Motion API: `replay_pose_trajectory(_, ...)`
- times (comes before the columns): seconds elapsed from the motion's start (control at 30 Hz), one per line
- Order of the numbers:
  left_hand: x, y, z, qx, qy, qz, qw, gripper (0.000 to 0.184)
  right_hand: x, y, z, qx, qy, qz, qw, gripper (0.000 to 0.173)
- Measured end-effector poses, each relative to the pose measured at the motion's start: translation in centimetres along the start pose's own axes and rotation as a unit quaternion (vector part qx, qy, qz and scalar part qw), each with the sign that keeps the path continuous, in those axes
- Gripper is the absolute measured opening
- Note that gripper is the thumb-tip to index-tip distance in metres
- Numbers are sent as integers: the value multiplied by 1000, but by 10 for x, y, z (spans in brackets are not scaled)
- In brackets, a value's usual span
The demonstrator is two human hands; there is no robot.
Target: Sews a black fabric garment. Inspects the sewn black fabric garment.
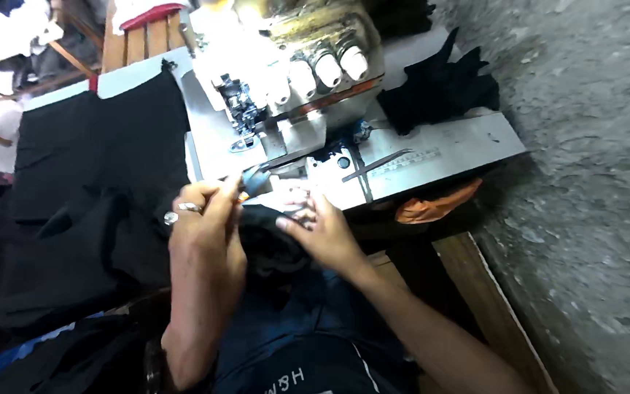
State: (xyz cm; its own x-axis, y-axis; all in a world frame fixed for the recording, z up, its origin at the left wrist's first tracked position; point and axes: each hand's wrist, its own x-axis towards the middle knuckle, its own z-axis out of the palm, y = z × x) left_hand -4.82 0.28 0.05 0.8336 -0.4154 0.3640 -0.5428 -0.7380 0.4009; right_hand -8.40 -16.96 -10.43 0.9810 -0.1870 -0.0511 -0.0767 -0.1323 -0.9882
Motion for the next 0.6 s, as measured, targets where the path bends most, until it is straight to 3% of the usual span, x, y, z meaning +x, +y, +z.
replay_pose_trajectory(0.07,4,16,26,-62,-43,24,997,38,-28,12,2,-16,37,-13,999,46)
replay_pose_trajectory(0.17,18,27,86,-111,-92,19,989,30,-54,33,7,77,47,38,995,25)
replay_pose_trajectory(0.3,44,27,150,-103,-108,27,988,27,-66,37,4,109,5,126,986,24)
replay_pose_trajectory(0.53,64,33,179,-29,-144,-5,989,34,-64,43,-14,120,-23,121,985,24)
replay_pose_trajectory(0.6,69,40,184,2,-143,32,989,30,-62,43,-16,115,-28,136,984,23)
